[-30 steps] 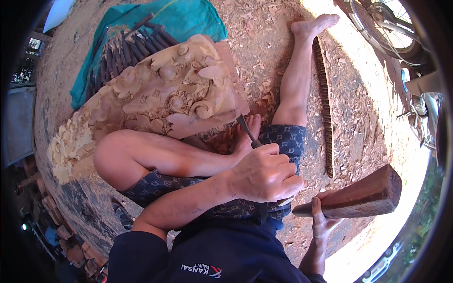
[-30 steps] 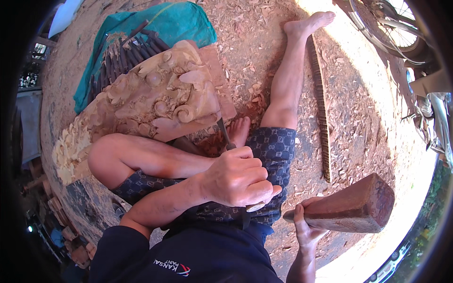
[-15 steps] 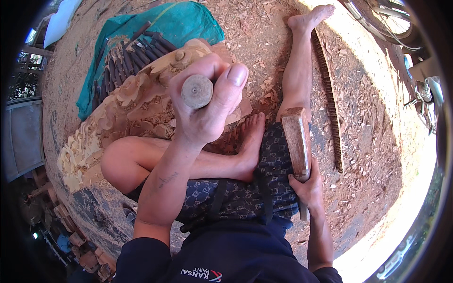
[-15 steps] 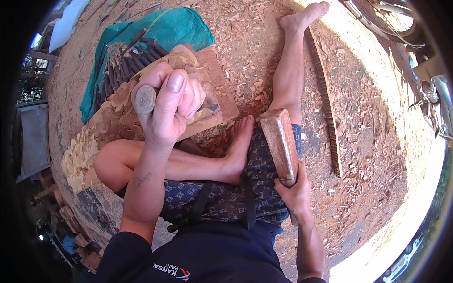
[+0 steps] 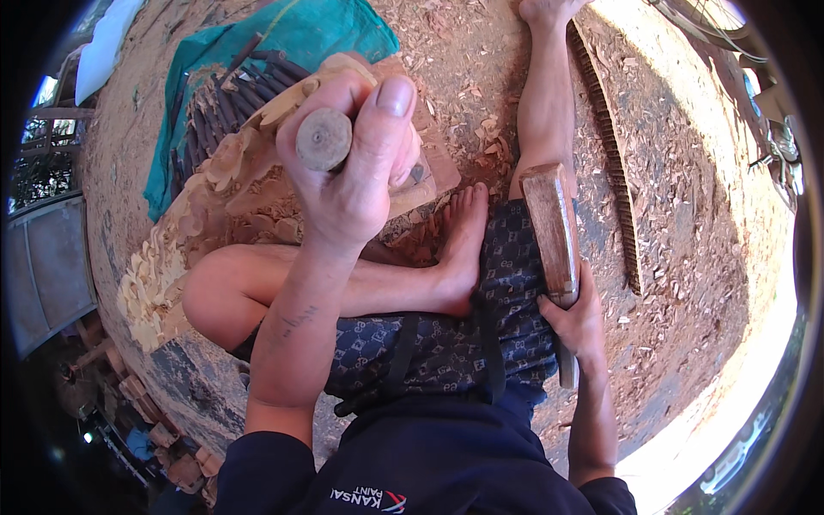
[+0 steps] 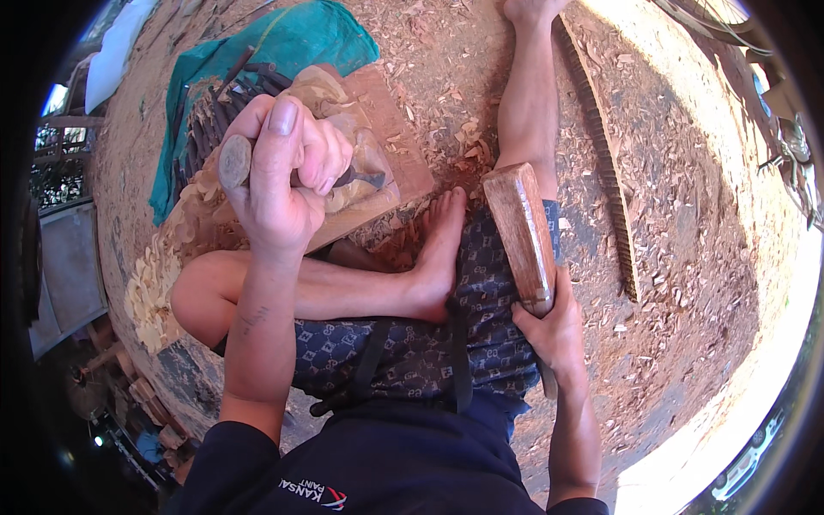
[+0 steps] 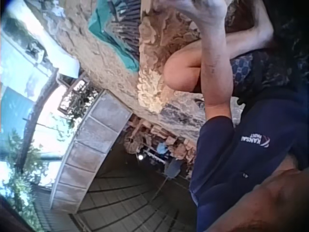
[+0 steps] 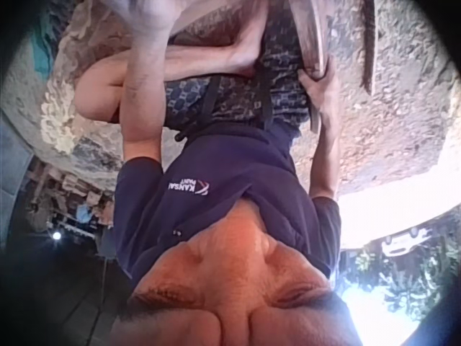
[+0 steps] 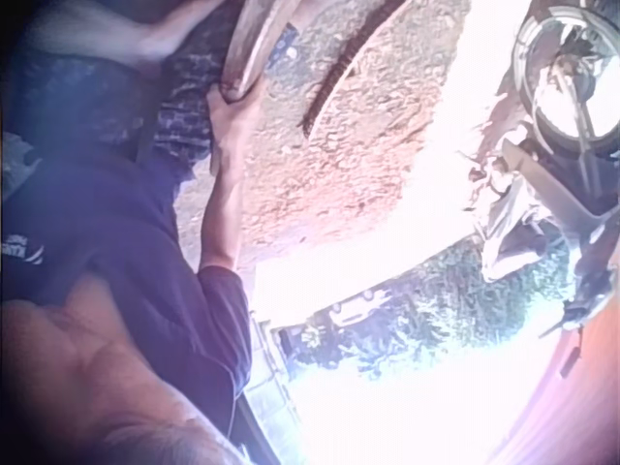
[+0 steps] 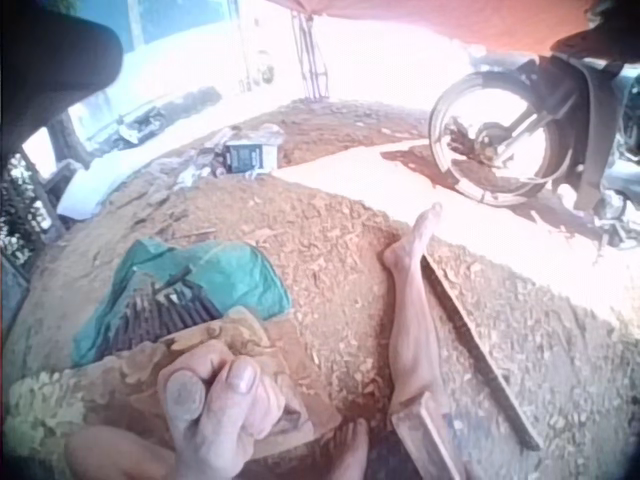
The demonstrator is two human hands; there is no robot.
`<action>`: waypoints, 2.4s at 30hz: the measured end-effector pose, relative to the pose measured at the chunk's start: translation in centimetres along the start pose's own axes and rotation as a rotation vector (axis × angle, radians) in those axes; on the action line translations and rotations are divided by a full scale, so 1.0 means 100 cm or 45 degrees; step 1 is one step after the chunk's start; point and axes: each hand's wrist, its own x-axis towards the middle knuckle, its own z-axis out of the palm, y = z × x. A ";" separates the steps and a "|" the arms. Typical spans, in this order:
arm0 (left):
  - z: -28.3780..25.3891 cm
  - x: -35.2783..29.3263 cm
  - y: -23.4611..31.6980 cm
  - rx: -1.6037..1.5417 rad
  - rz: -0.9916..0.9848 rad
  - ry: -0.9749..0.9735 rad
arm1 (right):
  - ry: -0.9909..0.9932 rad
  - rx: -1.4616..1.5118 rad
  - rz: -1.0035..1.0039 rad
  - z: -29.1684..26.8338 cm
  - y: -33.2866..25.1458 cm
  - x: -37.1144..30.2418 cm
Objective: The person is carving a floral pattern into a large piece of wood using a chisel and a wooden mallet. They repeatedly strike the chisel to remove wood shavings and refine the design.
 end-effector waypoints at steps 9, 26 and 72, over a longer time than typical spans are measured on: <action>0.008 0.013 -0.007 -0.097 -0.048 0.045 | -0.029 -0.131 0.055 -0.022 -0.041 0.005; 0.023 0.018 -0.011 0.024 -0.164 -0.023 | 0.286 -0.185 -0.965 -0.120 -0.233 0.049; 0.041 0.035 -0.011 0.438 -0.057 -0.098 | 0.253 -0.007 -0.428 -0.117 -0.171 0.024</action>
